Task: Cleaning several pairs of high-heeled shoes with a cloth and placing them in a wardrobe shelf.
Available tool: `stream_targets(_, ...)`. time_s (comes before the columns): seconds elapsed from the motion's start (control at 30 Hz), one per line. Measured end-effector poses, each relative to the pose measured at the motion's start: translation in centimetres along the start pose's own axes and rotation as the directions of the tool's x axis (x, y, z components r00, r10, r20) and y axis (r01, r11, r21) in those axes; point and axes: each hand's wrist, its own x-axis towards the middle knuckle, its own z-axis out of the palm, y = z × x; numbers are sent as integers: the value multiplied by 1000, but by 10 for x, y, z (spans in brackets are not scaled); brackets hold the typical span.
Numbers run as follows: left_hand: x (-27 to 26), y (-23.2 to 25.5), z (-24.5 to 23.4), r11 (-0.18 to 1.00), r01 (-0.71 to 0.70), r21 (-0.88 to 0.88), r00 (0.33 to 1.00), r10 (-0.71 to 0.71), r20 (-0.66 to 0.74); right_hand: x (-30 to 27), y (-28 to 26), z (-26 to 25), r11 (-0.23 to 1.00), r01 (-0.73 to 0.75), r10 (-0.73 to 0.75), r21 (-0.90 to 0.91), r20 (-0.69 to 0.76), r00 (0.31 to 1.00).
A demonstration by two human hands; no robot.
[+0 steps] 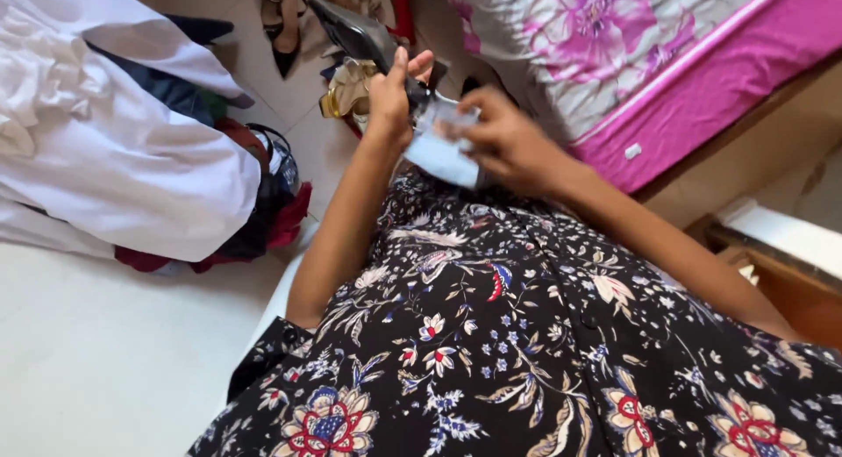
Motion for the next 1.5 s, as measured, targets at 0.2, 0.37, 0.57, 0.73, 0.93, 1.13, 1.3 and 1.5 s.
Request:
stream_targets(0.2, -31, 9, 39, 975, 205, 89, 975, -211, 62, 8, -5, -12, 963, -21, -39, -270, -214, 976)
stream_targets(0.37, -61, 43, 87, 971, 234, -50, 957, -221, 187, -5, -8, -22, 915, 42, -152, -402, -248, 957)
stream_targets(0.57, -75, 90, 94, 953, 282, -111, 818, -178, 547, -41, 24, -51, 944, -69, 13, -322, -173, 985)
stream_targets(0.73, -99, 109, 112, 991, 83, 103, 872, -122, 474, -19, 7, -83, 944, -139, 48, -301, -292, 955)
stream_targets(0.93, -106, 114, 119, 973, -134, 189, 847, 14, 531, 26, 31, -68, 881, -289, 205, -376, -247, 947)
stream_targets(1.13, -106, 97, 113, 802, -300, 516, 867, 4, 498, 46, 72, -33, 818, -328, 324, -472, -94, 942)
stream_targets(1.3, -104, 79, 106, 620, -469, 629, 814, 27, 581, 50, 82, -24, 824, -485, 487, -292, -69, 871)
stream_targets(1.5, -59, 73, 52, 630, -251, 735, 968, 177, 179, 60, 29, -48, 838, -384, 432, -387, 43, 901)
